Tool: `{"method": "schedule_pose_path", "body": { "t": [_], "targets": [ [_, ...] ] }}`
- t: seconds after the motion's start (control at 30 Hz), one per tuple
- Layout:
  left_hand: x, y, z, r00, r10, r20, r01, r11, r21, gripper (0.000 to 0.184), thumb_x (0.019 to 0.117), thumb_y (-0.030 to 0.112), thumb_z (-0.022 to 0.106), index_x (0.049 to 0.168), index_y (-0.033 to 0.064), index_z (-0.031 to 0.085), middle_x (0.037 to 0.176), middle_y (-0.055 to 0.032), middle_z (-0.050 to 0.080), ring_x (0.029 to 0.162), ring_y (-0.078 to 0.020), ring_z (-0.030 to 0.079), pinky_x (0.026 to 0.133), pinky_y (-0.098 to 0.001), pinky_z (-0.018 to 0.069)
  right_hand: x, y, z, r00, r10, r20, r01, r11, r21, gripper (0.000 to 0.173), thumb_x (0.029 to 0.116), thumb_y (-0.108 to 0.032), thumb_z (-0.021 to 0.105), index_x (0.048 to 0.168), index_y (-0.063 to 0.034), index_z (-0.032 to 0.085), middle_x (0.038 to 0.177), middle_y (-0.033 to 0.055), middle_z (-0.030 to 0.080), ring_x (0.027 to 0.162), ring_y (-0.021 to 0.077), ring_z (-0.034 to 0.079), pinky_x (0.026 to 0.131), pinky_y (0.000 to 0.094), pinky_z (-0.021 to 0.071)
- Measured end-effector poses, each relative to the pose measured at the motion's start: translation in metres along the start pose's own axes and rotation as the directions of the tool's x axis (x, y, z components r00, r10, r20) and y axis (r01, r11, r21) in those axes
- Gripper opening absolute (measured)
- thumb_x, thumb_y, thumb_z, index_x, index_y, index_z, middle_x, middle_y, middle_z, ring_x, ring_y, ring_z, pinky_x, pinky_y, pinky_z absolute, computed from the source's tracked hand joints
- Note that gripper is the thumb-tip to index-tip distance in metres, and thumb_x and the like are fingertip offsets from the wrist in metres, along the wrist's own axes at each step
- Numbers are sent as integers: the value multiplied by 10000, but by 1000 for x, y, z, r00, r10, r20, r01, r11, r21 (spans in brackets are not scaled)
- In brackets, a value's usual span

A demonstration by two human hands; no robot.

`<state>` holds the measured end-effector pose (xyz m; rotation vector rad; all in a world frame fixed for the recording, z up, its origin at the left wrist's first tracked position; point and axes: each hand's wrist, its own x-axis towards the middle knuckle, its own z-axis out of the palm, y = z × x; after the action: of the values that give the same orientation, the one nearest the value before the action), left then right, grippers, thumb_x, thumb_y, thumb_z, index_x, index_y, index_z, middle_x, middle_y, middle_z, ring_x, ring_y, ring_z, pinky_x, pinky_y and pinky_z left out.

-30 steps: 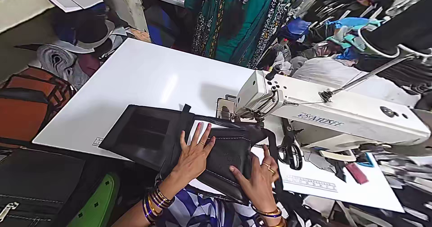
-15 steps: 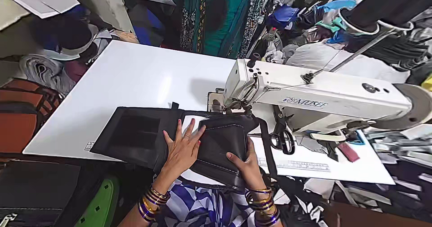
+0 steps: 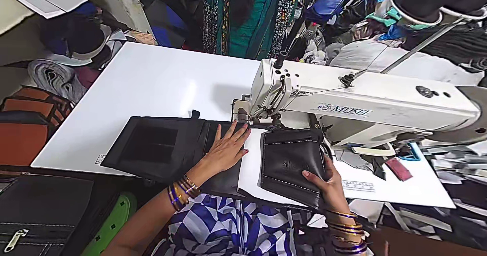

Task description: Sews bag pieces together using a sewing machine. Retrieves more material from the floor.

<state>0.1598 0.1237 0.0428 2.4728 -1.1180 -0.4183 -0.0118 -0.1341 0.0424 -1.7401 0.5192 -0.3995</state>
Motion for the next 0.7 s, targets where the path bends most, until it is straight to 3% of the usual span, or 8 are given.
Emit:
{"method": "schedule_pose_path", "body": {
  "t": [0.07, 0.2, 0.37, 0.5, 0.7],
  "targets": [
    [13, -10, 13, 999, 31, -18, -31, 999, 14, 588, 1097, 375, 401, 1622, 129, 308, 1713, -47, 215, 1599, -307, 54, 1186, -723, 29, 4, 1, -1, 1000, -2, 13, 2, 1000, -7, 999, 683, -108, 746, 1528, 106, 258, 1379, 144, 567, 1137, -39, 614, 935, 111, 507],
    [16, -16, 26, 998, 37, -50, -35, 999, 37, 576, 1092, 411, 370, 1613, 167, 338, 1716, 4, 210, 1596, -287, 101, 1185, -710, 69, 8, 0, -4, 999, 2, 33, -1, 1000, -31, 1005, 680, -130, 759, 1524, 105, 266, 1365, 132, 579, 1129, -45, 616, 935, 116, 511],
    [22, -18, 27, 994, 50, -100, -46, 998, 48, 558, 1063, 425, 425, 1582, 220, 406, 1687, 36, 293, 1578, -301, 173, 1143, -715, 139, 14, -2, -5, 999, 22, 32, -20, 999, -47, 963, 687, -115, 751, 1510, 93, 297, 1335, 118, 594, 1105, -32, 629, 912, 121, 523],
    [29, -22, 20, 996, 67, -66, -65, 997, 35, 569, 1070, 446, 430, 1590, 217, 395, 1686, 17, 298, 1582, -304, 155, 1161, -714, 107, 20, -8, -4, 998, 65, 23, -63, 995, -75, 975, 702, -122, 745, 1541, 61, 282, 1396, 142, 553, 1143, -17, 610, 928, 126, 509],
    [31, -19, 21, 996, 62, -65, -60, 998, 24, 567, 1072, 431, 432, 1598, 225, 383, 1690, 8, 289, 1586, -318, 131, 1160, -720, 72, 25, -7, -7, 998, 60, 35, -56, 992, -112, 953, 700, -122, 742, 1527, 60, 305, 1350, 118, 587, 1101, -29, 631, 902, 122, 524]
  ]
}}
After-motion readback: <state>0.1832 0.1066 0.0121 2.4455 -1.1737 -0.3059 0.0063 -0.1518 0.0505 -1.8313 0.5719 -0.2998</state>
